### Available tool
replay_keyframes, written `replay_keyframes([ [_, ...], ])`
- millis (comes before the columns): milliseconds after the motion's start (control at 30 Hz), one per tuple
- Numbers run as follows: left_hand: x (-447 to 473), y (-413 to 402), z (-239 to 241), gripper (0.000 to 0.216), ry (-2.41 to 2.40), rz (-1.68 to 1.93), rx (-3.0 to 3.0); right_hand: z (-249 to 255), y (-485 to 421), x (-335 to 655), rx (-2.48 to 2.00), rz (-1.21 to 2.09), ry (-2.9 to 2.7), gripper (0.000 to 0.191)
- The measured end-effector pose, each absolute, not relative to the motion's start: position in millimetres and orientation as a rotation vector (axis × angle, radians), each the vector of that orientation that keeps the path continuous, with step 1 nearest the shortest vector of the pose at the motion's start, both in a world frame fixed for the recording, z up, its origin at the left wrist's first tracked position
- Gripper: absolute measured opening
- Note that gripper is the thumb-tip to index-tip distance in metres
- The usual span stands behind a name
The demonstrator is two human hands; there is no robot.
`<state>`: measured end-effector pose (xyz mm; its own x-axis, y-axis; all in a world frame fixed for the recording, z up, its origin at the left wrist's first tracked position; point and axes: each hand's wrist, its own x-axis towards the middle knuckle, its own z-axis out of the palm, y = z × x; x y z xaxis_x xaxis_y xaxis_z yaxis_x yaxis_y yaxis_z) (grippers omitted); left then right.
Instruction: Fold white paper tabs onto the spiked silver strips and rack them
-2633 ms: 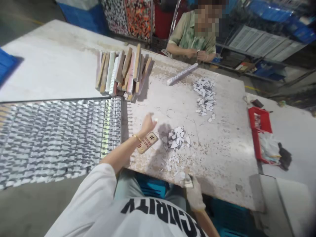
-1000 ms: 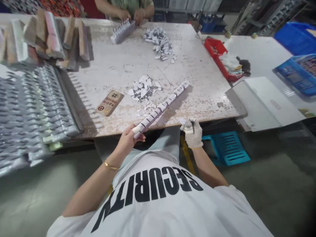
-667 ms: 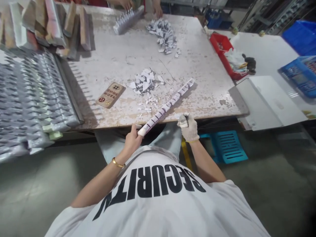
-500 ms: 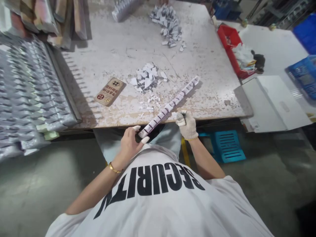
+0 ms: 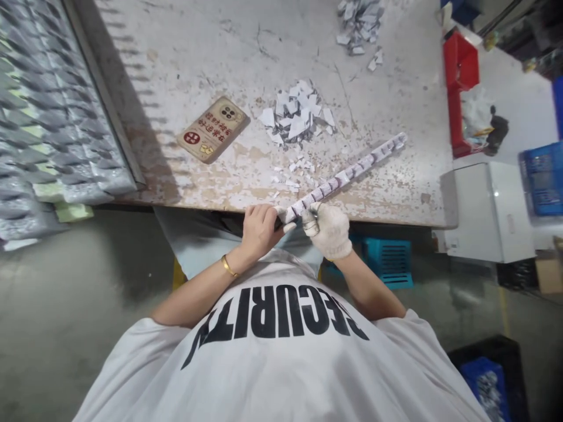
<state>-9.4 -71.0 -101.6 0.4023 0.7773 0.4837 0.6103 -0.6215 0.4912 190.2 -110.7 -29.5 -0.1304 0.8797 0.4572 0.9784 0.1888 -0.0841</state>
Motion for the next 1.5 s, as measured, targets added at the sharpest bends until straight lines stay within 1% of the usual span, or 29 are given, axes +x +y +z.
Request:
replay_keyframes([
  [200,-11,-71,-104,0.031,1.18,1.138,2.474,-20,-106,178,-1.886,-0.41,-2.266,0.04],
  [333,-11,-71,-105,0.021,1.128,1.162,2.412,-11,-100,172,-1.871,-0.512,-2.383,0.039],
  [433,-11,-71,-107,0.017,1.12,1.15,2.382,-8,-94,171,-1.862,-0.533,-2.432,0.036],
  [533,-11,-71,-109,0.013,1.11,1.161,2.389,-9,-90,171,-1.888,-0.446,-2.469,0.033],
  [633,-12,-70,-108,0.011,1.083,1.179,2.393,-14,-90,174,-1.953,-0.315,-2.447,0.037],
  [733,-12,-69,-107,0.012,1.076,1.182,2.402,-18,-93,180,-1.931,-0.173,-2.387,0.042],
  [800,-12,-69,-106,0.015,1.101,1.157,2.404,-16,-94,187,-1.87,-0.045,-2.324,0.042],
  [867,-11,-68,-107,0.02,1.14,1.137,2.391,-13,-96,195,-1.841,0.011,-2.231,0.041],
  [967,-9,-67,-108,0.022,1.153,1.099,2.358,-9,-97,203,-1.805,-0.077,-2.17,0.041],
  [1100,-8,-65,-107,0.017,1.136,1.054,2.337,-17,-94,198,-1.709,-0.252,-2.297,0.044],
  [1233,-7,-63,-101,0.017,1.136,1.147,2.355,-26,-84,189,-1.704,-0.43,-2.32,0.046],
  [1333,-7,-63,-96,0.013,1.144,1.206,2.373,-24,-77,187,-1.678,-0.393,-2.366,0.042],
  [1500,-9,-62,-92,0.008,1.101,1.134,2.377,-23,-74,187,-1.68,-0.297,-2.391,0.038],
])
